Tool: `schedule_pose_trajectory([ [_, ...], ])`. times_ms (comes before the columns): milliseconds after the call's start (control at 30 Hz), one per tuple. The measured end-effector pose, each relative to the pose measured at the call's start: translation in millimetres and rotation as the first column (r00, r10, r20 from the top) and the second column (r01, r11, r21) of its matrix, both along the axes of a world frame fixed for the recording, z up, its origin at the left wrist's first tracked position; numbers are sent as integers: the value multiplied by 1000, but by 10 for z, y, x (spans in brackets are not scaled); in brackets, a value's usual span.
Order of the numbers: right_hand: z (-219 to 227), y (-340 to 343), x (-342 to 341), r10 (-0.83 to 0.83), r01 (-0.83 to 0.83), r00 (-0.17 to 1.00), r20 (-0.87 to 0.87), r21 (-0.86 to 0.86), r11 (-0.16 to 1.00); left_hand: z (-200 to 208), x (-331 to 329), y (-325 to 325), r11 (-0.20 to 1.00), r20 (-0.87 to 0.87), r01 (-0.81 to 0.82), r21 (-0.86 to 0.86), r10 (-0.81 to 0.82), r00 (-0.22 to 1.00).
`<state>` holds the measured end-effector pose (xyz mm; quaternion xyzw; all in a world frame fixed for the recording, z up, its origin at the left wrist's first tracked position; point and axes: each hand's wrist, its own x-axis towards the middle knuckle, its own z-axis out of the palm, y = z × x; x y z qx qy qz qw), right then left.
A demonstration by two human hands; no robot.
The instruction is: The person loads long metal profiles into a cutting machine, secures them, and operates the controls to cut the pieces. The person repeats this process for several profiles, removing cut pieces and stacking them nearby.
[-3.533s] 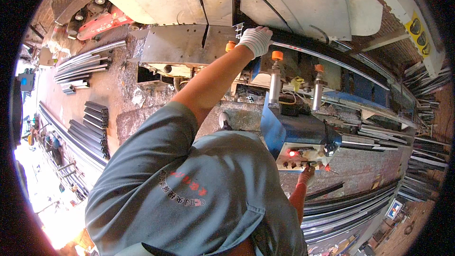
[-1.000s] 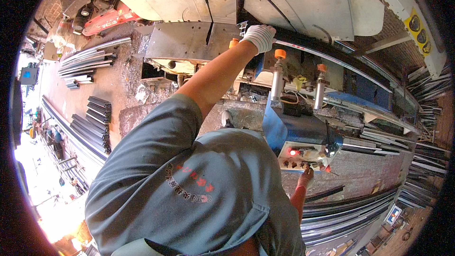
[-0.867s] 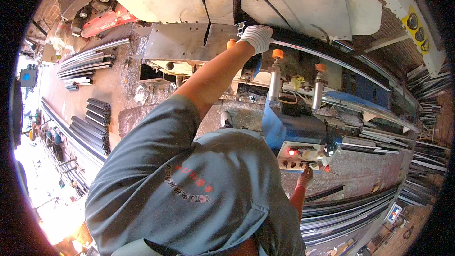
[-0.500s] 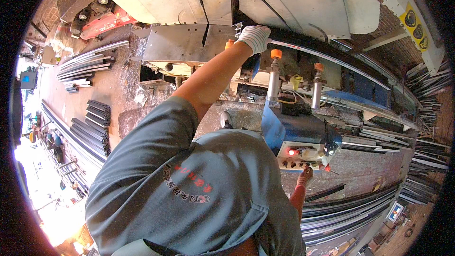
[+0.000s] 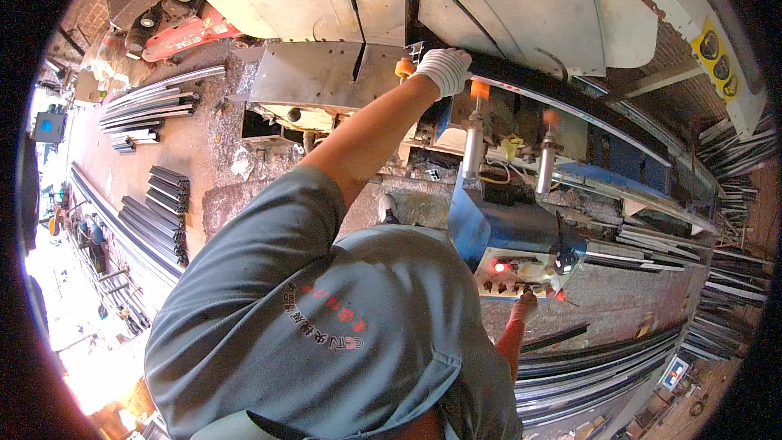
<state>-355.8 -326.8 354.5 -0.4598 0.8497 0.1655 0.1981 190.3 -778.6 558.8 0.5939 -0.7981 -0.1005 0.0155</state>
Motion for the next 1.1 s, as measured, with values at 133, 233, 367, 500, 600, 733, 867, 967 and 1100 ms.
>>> schedule_pose_trajectory([
  [133,-284,46,-222,83,-89,996,-40,-155,984,-1,-10,-11,1000,7,-6,16,6,1000],
  [233,-524,126,-373,25,-14,998,54,-196,980,-17,-1,-6,1000,7,3,1,-3,1000],
  [367,-568,94,-359,-4,2,999,-45,-57,998,13,3,4,1000,0,12,17,-12,1000],
  [500,-293,51,-154,-15,26,999,48,-246,969,92,2,51,1000,-1,-1,14,1,1000],
  [600,-115,23,-42,-102,150,982,160,-332,931,135,-4,73,1000,-1,-7,9,7,1000],
  [733,-33,18,49,127,-42,985,118,-545,838,143,-7,94,999,-24,-30,-19,29,999],
  [867,5,-5,55,224,-201,974,-20,-524,828,158,-16,85,999,-11,-40,-14,40,999],
  [967,-23,22,50,131,-132,991,-31,-436,890,179,-24,82,999,5,-41,12,41,999],
  [1100,-156,115,31,166,-150,986,-28,-591,793,181,-10,89,1000,15,-3,-14,3,1000],
])
